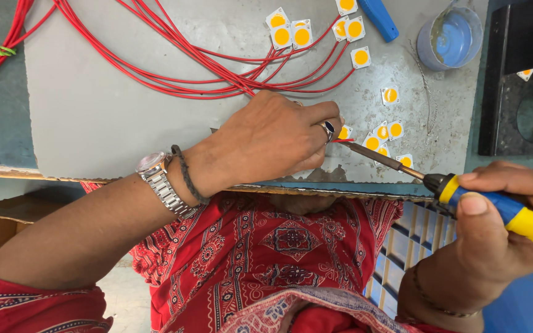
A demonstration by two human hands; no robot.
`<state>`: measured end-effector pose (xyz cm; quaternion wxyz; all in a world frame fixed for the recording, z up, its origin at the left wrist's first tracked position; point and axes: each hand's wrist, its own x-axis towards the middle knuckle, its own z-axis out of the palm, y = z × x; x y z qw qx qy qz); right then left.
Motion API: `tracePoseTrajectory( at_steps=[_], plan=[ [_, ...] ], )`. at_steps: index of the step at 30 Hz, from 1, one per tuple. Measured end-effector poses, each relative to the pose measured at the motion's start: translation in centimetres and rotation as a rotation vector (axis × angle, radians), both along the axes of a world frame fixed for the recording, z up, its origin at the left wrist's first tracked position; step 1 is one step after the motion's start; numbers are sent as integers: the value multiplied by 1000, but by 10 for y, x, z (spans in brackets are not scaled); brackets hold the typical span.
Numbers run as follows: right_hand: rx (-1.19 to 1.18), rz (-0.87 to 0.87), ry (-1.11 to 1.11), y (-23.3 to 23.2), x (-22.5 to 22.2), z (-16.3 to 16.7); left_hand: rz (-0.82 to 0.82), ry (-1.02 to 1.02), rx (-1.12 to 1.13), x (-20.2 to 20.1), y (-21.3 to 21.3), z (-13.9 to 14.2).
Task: The person solders red wires onto small square LED chips on a workbench using a soldering iron, dipping wire ends into a flux container. They strip insulation from wire ends with wire strippers, solder each connection, and place finished LED chips aside while working through a batch.
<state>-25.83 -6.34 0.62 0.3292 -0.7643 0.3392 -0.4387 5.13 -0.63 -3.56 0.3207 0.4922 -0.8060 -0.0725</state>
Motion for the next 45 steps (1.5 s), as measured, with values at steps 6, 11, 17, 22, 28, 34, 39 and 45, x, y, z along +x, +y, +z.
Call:
tracePoseTrajectory(
  at_steps=[6, 11, 17, 22, 28, 34, 39, 45],
  plan=[
    [-7, 29, 76, 2, 5, 12, 8, 25, 19, -3, 0, 2],
    [-34, 51, 110, 6, 13, 20, 10, 27, 18, -3, -1, 5],
    [-60, 39, 89, 6, 13, 17, 4, 18, 13, -1, 0, 6],
    [-25, -3, -20, 1, 12, 9, 27, -48, -15, 4, 2, 5],
    [-14, -12, -19, 3, 14, 5, -1, -43, 16, 7, 4, 1],
    [-18, -6, -63, 2, 17, 2, 13, -39, 47, 10, 7, -4],
    [-35, 69, -131, -4, 29, -1, 145, 319, -66, 17, 12, -5],
    [46, 108, 24, 22, 60, -22, 204, 468, -72, 15, 19, -1]
  ],
)
